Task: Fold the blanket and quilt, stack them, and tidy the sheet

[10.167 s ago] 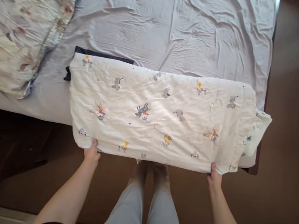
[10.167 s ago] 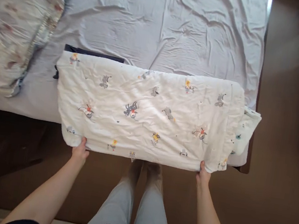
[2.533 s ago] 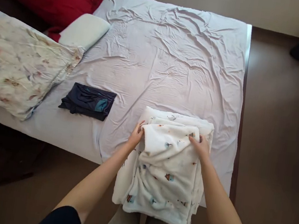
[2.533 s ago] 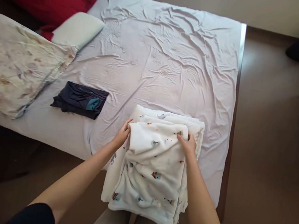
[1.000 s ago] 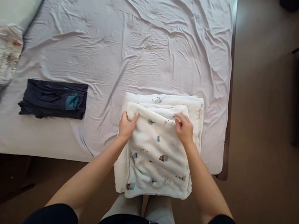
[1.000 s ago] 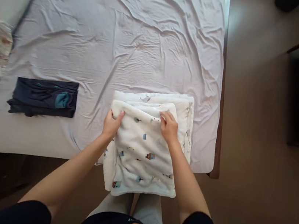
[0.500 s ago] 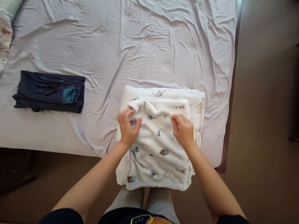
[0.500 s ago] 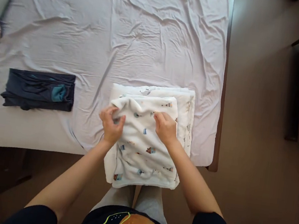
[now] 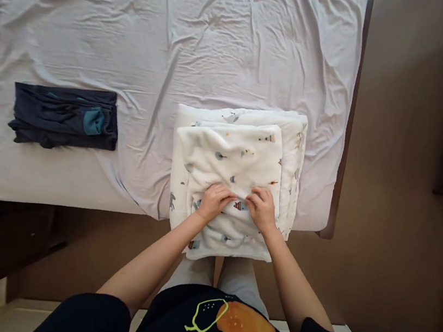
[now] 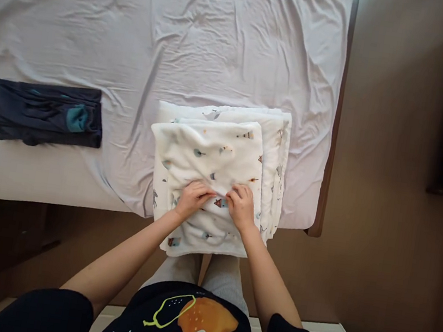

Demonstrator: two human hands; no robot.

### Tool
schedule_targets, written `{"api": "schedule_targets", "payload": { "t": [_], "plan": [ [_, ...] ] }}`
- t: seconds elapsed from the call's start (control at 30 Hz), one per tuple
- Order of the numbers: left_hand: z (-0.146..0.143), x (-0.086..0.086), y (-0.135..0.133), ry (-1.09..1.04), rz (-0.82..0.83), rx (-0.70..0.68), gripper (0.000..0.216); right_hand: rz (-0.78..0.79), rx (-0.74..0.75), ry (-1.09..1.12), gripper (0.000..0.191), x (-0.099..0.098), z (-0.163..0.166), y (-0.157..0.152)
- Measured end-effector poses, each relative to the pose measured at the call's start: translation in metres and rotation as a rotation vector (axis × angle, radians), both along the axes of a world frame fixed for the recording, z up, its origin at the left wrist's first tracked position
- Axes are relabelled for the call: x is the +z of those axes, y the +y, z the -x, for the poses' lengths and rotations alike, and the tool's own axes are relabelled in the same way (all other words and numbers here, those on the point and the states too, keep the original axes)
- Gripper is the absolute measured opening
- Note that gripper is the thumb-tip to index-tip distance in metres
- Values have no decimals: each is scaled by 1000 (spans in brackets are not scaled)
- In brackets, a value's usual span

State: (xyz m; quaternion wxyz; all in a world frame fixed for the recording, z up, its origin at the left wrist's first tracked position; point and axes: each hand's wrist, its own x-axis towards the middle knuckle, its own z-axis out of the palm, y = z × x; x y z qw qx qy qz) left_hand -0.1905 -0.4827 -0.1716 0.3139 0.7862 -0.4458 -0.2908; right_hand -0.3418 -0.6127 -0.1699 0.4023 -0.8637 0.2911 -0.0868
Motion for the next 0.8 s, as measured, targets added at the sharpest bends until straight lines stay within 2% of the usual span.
{"api": "schedule_targets", "payload": {
  "t": [0.1,0.2,0.3,0.4,0.43,0.5,0.57,0.63,0.7,0.8],
  "plan": [
    [6,26,32,262,-105,10,19,-98,-17,-56,16,13,11,15],
    [14,52,99,520,-338,77,21,-271,116,-78,17,33,21,54],
    [31,72,193,649,-581,228,29,-400,421,-34,18,47,17,123],
    [60,88,284,685,-762,449,37,-471,833,23,15,53,4,202],
    [71,93,308,662,-844,477,36,-487,978,58,15,55,-1,225],
    [91,101,340,536,-1021,445,31,-479,1216,138,18,56,-7,258],
    [99,105,350,368,-1140,379,32,-438,1314,131,30,57,-8,267],
    [93,103,336,196,-1146,323,41,-424,1254,-45,42,56,-8,252],
    [73,94,302,5,-1017,279,47,-419,998,-211,41,52,-8,213],
    [36,72,225,-225,-585,297,43,-229,345,-173,33,37,-11,128]
  ]
}}
